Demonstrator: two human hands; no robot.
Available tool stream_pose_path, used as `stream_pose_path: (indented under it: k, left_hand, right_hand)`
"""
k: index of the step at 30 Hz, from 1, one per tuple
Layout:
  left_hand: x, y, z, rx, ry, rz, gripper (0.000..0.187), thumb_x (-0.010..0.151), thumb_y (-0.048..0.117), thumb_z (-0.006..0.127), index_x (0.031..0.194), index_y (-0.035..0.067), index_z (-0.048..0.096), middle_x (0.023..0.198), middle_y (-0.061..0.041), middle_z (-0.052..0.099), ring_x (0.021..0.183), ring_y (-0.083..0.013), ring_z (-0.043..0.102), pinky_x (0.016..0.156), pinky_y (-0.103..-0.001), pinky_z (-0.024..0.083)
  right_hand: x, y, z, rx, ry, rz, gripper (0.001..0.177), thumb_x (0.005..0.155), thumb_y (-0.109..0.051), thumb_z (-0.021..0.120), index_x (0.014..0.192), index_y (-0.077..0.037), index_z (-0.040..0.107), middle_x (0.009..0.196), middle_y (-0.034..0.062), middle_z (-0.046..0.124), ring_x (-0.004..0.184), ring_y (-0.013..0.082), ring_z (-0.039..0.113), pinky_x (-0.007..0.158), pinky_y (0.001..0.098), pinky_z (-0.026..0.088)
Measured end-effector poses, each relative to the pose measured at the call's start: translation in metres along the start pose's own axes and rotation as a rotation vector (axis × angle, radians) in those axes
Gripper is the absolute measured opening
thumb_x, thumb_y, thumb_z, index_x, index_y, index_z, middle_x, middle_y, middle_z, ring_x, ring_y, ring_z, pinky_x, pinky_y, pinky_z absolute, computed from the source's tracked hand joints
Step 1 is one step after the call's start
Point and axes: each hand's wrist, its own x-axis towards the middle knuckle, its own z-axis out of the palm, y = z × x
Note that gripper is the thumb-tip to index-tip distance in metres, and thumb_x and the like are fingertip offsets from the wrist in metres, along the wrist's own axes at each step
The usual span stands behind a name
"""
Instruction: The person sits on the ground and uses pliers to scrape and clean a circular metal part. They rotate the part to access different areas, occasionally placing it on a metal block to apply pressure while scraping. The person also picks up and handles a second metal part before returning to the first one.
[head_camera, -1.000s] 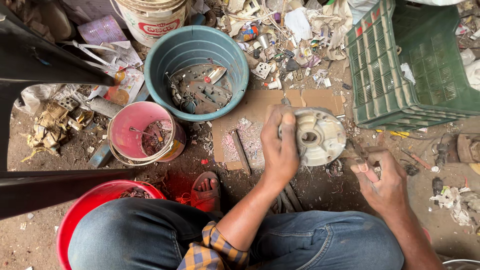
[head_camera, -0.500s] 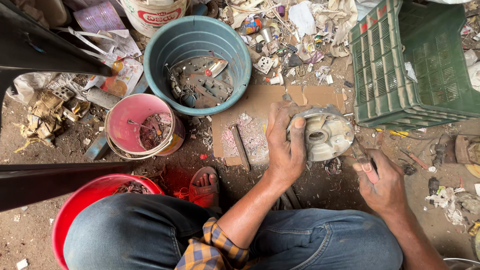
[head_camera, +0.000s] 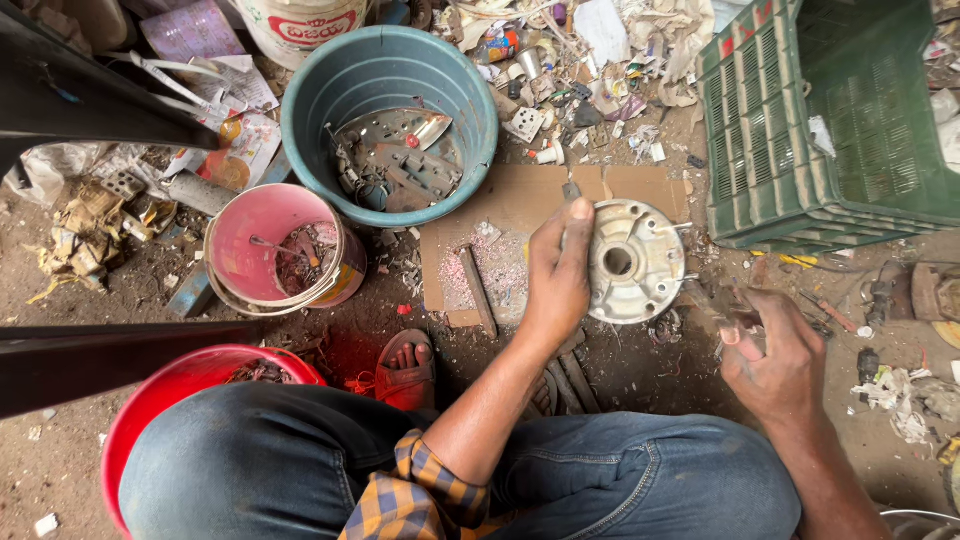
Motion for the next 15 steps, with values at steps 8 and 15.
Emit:
stream_pose_path:
  k: [8,15]
  left_hand:
    - [-0.018,0.023,0.002,0.274,0.147,0.423,0.033,0.115,0.025,0.043,0.112,-0.002,0.063,0.105,-0.014,0.055,0.101,-0.0242,0.056,0.093,-0.036,0.047]
    - [-0.026,0.017,0.000,0.434,0.171,0.554,0.040,0.114,0.032,0.044,0.123,-0.002,0.062,0.110,-0.017,0.056,0.109,-0.0292,0.054,0.099,-0.043,0.046]
  right_hand:
    - [0.009,-0.023,-0.001,0.064,-0.135,0.046,0.018,0.096,-0.014,0.069,0.103,0.002,0.072,0.104,0.0140,0.069,0.091,0.0260,0.070,0.080,0.0370,0.055]
    - [0.017,-0.032,0.006,0.315,-0.259,0.119,0.023,0.101,-0.017,0.062,0.114,-0.002,0.074,0.114,0.0118,0.069,0.103,0.0219,0.070,0.089,0.0330,0.054]
